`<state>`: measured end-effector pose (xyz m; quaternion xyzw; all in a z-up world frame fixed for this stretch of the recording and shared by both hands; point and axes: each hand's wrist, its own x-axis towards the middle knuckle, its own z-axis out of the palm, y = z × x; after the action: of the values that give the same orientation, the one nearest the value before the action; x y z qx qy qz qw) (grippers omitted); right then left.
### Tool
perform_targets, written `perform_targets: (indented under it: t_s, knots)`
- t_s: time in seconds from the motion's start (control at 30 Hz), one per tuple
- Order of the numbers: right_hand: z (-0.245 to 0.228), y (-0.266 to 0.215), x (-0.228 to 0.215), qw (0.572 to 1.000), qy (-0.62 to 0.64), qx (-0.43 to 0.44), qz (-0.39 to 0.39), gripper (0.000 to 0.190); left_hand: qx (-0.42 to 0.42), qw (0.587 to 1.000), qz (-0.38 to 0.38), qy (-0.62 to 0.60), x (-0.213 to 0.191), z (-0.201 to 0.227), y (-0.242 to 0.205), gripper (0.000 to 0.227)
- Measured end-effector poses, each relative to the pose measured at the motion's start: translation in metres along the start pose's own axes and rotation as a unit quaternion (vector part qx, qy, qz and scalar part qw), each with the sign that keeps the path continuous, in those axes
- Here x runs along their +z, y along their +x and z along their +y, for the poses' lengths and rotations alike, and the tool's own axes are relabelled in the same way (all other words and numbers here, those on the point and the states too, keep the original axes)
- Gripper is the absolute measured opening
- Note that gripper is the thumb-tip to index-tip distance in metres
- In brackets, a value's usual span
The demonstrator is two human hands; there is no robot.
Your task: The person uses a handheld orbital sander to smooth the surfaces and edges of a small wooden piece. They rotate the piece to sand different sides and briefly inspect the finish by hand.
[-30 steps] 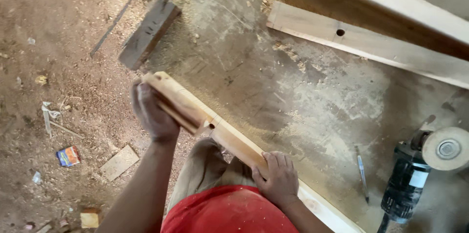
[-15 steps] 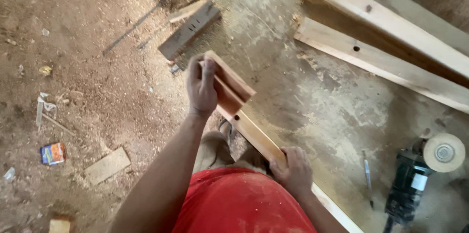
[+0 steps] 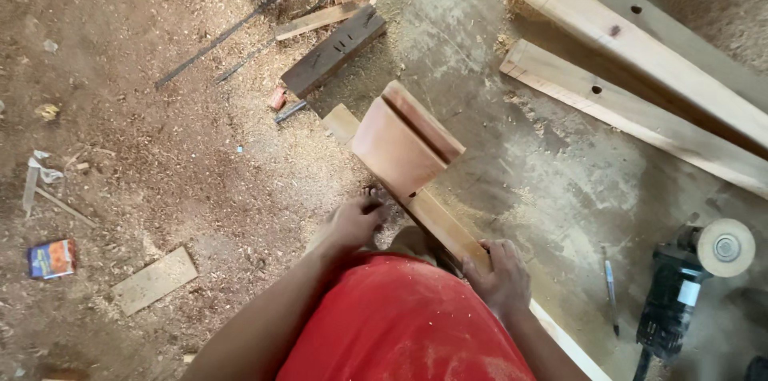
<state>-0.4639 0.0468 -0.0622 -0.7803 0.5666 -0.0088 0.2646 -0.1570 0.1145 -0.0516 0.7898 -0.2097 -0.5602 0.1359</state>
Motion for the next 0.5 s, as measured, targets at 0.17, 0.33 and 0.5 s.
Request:
perform_targets:
  t_s: [0.17,0.33,0.5]
  knots:
    - [0.000,-0.001,0.003,1.000,-0.007,0.010,-0.015,0.053,0.142,0.970,-0.026,-0.196,0.020,-0.001,0.033,0.027]
    - [0.001,0.000,0.003,1.000,-0.020,0.009,-0.015,0.054,0.142,0.961,-0.035,-0.234,0.030,-0.006,0.055,0.026]
    - [0.001,0.000,0.004,0.999,-0.012,0.025,-0.021,0.055,0.121,0.965,-0.054,-0.225,0.023,-0.002,0.054,0.026]
